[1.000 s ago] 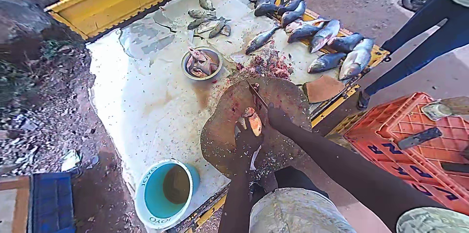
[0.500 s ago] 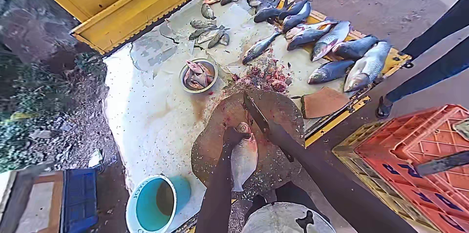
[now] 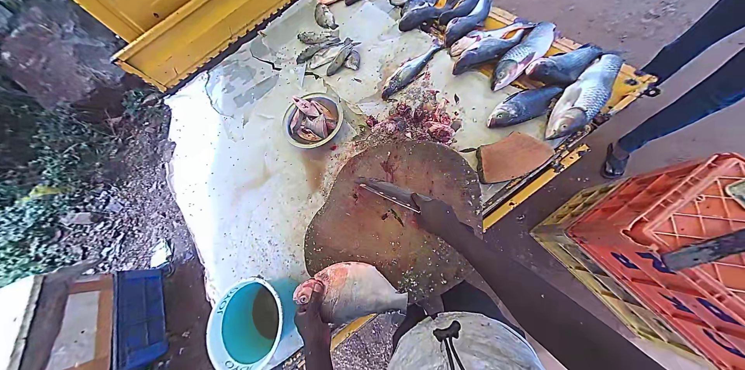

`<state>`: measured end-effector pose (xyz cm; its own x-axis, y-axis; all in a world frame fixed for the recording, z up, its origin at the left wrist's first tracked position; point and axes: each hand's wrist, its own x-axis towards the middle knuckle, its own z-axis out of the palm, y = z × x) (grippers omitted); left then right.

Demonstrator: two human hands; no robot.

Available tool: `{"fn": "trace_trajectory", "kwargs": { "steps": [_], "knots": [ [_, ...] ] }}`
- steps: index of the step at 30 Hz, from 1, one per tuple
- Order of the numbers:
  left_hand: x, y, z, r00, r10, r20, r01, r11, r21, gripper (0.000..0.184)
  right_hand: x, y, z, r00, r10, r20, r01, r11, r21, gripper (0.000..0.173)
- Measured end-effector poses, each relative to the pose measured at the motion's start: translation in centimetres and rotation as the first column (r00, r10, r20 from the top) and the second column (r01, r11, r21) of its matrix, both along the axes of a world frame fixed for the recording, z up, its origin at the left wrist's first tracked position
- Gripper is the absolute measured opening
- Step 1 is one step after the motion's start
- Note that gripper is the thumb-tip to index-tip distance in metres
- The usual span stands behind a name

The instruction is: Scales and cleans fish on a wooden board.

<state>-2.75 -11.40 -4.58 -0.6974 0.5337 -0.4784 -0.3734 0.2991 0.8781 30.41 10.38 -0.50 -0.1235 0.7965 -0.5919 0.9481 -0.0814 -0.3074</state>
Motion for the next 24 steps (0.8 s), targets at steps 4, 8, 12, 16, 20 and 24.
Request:
{"fn": "trace_trajectory", "kwargs": {
  "steps": [4,8,12,16,20,24],
  "knots": [
    [2.0,-3.2,-1.3,0.976,0.210,0.059,-0.213,0.976,0.050,0.029,-3.1,-7.6,-0.7,0.999,-0.048,0.005,0.048,0.998,-0.039,0.082],
    [2.4,-6.6,-0.8,0.933,0.209,0.294,-0.259,0.956,0.141,0.030,-5.7,-14.1,-1.4,0.937,0.347,-0.032,-0.348,0.929,-0.125,0.071],
    [2.9,-11.6,0.7,0.901,0.249,0.355,-0.308,0.944,0.121,0.032,-1.1,-3.8,-3.8,0.953,0.279,0.121,-0.286,0.957,0.047,0.071],
    [2.1,-13.8,1.9,0.904,0.244,0.350,-0.327,0.923,0.202,0.039,-3.0,2.6,-4.5,0.996,-0.086,-0.035,0.092,0.962,0.258,0.071],
    [1.3,-12.2,3.5,0.908,0.187,0.375,-0.297,0.918,0.262,0.040,-9.6,-7.1,-2.3,0.927,0.374,-0.036,-0.373,0.927,0.033,0.070],
    [1.2,-10.6,5.8,0.934,0.143,0.328,-0.242,0.928,0.285,0.038,-7.7,-1.3,-4.0,0.936,0.349,0.050,-0.352,0.934,0.058,0.071]
  ]
}}
